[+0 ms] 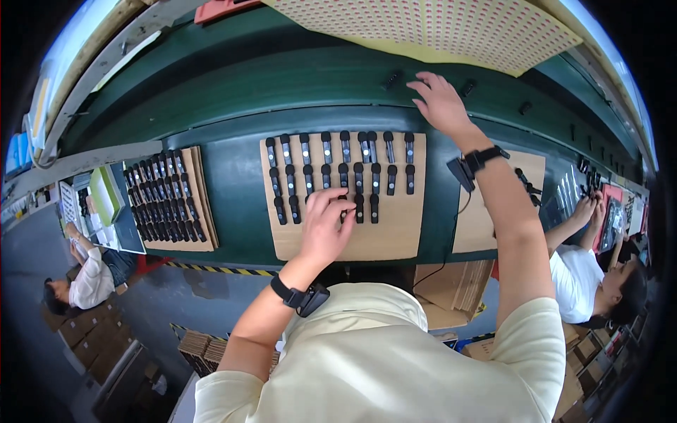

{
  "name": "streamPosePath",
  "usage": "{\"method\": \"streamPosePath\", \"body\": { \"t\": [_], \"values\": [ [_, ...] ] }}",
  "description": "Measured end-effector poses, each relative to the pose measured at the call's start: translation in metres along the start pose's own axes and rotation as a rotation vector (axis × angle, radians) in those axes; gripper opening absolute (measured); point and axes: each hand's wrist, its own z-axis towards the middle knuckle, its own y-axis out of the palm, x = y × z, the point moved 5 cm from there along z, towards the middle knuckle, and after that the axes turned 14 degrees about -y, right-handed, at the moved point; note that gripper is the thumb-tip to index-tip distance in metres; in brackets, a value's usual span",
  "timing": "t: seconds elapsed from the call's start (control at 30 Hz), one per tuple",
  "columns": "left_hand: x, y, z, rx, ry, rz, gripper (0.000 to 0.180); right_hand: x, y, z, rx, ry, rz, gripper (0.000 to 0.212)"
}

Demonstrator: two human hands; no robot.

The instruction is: The person picks up a microphone and a receiver from a cardboard sheet, aligns them to check the fit, and places them back. This process is repeated for multiple pairs of microphones and receivers on the tray.

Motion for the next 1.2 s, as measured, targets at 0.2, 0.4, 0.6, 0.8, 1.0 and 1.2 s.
{"method": "streamPosePath", "body": {
  "t": [0.2,0.4,0.6,0.8,1.0,1.2],
  "values": [
    [0.002,-0.01,0.009,0.069,-0.101,-0.021,0.02,0.047,0.062,0.041,-0.08,0.055,-0.016,0.034],
    [0.006,-0.017,0.018,0.106,-0.109,0.001,0.017,0.058,0.075,0.042,-0.266,0.355,0.486,0.024],
    [0.029,-0.015,0.048,0.129,-0.05,-0.056,0.018,-0.005,-0.009,0.033,-0.243,0.371,0.868,0.022],
    [0.049,0.007,0.07,0.095,-0.073,-0.055,0.022,-0.071,-0.054,0.002,-0.309,0.214,1.027,0.021],
    [0.035,0.013,0.057,-0.069,-0.126,-0.058,0.026,-0.034,-0.028,-0.021,-0.153,0.199,0.899,0.026],
    [0.029,-0.008,0.04,-0.036,-0.145,-0.168,0.021,0.084,0.023,-0.034,-0.092,0.262,0.066,0.034]
  ]
}}
